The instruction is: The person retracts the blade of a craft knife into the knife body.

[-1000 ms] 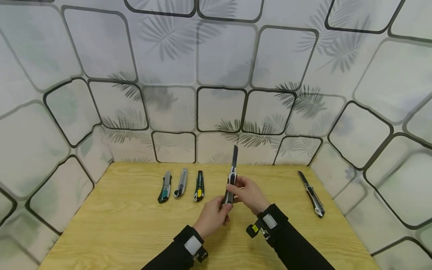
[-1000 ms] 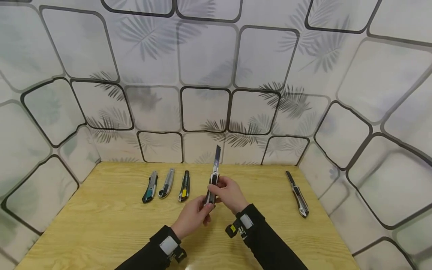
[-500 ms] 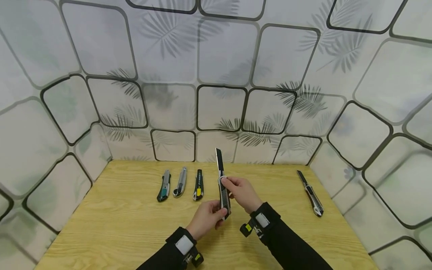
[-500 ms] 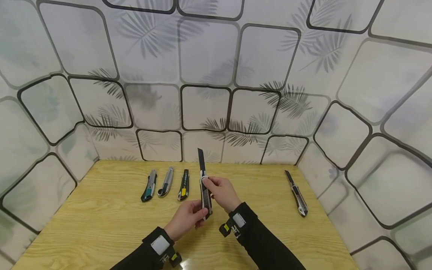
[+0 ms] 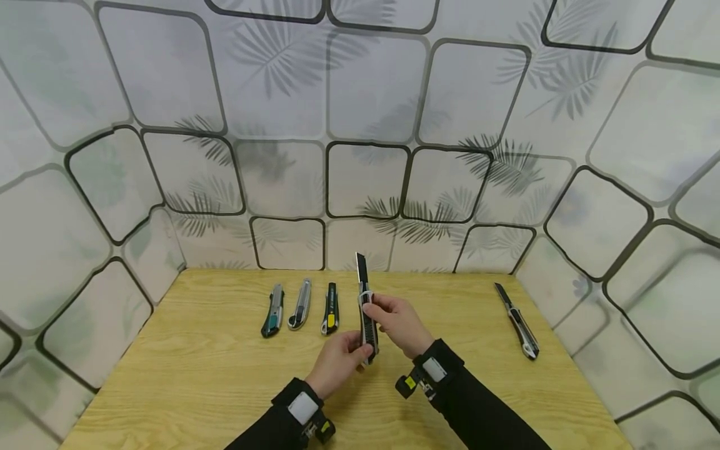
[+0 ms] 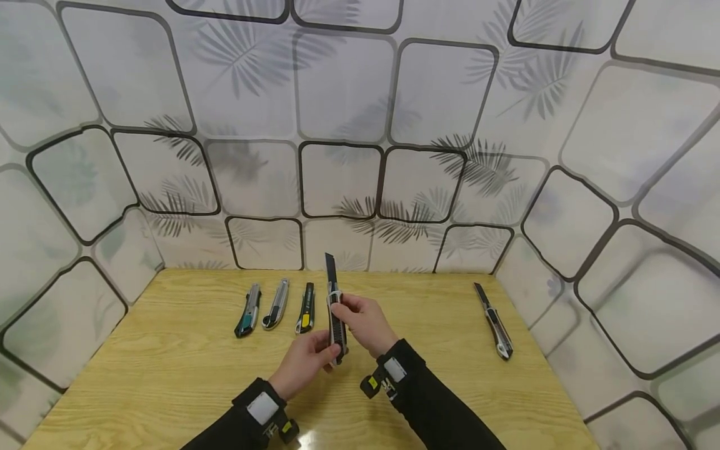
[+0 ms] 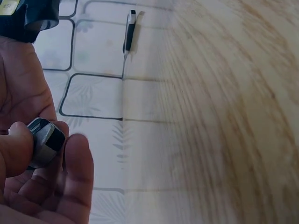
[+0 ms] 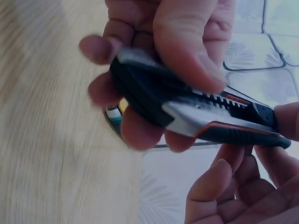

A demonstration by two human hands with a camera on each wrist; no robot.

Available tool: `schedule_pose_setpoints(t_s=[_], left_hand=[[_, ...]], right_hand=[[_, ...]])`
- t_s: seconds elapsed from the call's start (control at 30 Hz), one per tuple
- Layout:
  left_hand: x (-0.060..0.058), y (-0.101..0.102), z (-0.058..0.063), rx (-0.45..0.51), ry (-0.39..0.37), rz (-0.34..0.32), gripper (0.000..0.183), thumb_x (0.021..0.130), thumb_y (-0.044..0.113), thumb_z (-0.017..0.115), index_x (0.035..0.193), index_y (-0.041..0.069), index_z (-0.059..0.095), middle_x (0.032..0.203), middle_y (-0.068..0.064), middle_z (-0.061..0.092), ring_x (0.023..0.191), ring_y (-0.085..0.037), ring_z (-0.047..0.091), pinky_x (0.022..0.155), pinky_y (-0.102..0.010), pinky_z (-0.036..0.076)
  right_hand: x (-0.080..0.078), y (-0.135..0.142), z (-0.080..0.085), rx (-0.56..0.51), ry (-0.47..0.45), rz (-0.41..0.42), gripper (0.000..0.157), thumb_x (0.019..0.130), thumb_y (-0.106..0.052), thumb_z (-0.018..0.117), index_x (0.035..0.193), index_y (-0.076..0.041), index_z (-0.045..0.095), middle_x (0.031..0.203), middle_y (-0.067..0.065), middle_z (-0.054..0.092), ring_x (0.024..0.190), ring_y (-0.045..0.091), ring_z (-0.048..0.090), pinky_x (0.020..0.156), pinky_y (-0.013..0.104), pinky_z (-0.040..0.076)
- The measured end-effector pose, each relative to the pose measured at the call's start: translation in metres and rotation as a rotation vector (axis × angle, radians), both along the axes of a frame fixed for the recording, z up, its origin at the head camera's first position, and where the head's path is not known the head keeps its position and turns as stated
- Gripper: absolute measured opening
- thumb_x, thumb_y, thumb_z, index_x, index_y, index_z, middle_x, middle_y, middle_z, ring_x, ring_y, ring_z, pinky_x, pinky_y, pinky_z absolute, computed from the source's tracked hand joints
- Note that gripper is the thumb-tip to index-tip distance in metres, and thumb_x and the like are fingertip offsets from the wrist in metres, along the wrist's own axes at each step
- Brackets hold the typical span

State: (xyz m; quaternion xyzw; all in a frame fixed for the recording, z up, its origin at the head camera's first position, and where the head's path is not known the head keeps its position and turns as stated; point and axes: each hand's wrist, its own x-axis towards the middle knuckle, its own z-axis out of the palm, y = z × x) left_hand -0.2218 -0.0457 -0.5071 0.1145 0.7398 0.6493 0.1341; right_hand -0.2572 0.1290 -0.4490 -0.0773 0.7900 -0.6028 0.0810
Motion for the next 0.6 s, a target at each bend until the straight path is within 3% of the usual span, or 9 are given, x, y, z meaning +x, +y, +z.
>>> schedule_pose_setpoints(t_s=[0.13, 0.27, 0.6], left_hand=[[-0.001, -0.001, 0.004, 0.044, -0.014, -0.012, 0.027, 0.108, 0.010, 0.063, 0.130, -0.004, 0.068, 0.110, -0.024, 0.077, 0.083, -0.014, 0.073, 0.071, -0.037, 0.065], [-0.001, -0.002, 0.007, 0.055, -0.010, -0.015, 0.028, 0.109, 0.010, 0.062, 0.133, -0.004, 0.067, 0.115, -0.029, 0.075, 0.083, -0.014, 0.074, 0.069, -0.035, 0.065], [-0.004, -0.007, 0.011, 0.074, -0.019, 0.029, 0.030, 0.108, 0.009, 0.064, 0.135, -0.004, 0.067, 0.117, -0.024, 0.077, 0.084, -0.015, 0.074, 0.069, -0.034, 0.065]], right_hand=[[0.002, -0.002, -0.002, -0.011, -0.019, 0.005, 0.033, 0.107, -0.020, 0.065, 0.137, -0.009, 0.071, 0.110, 0.006, 0.074, 0.091, 0.023, 0.057, 0.073, 0.030, 0.043], [0.004, -0.002, -0.005, -0.016, -0.037, 0.015, 0.039, 0.106, -0.020, 0.065, 0.144, -0.011, 0.067, 0.111, 0.008, 0.074, 0.090, 0.020, 0.057, 0.075, 0.032, 0.044], [0.010, -0.002, -0.018, -0.033, -0.059, 0.082, 0.043, 0.104, -0.018, 0.066, 0.145, -0.007, 0.065, 0.119, 0.010, 0.072, 0.098, 0.018, 0.059, 0.081, 0.031, 0.048]])
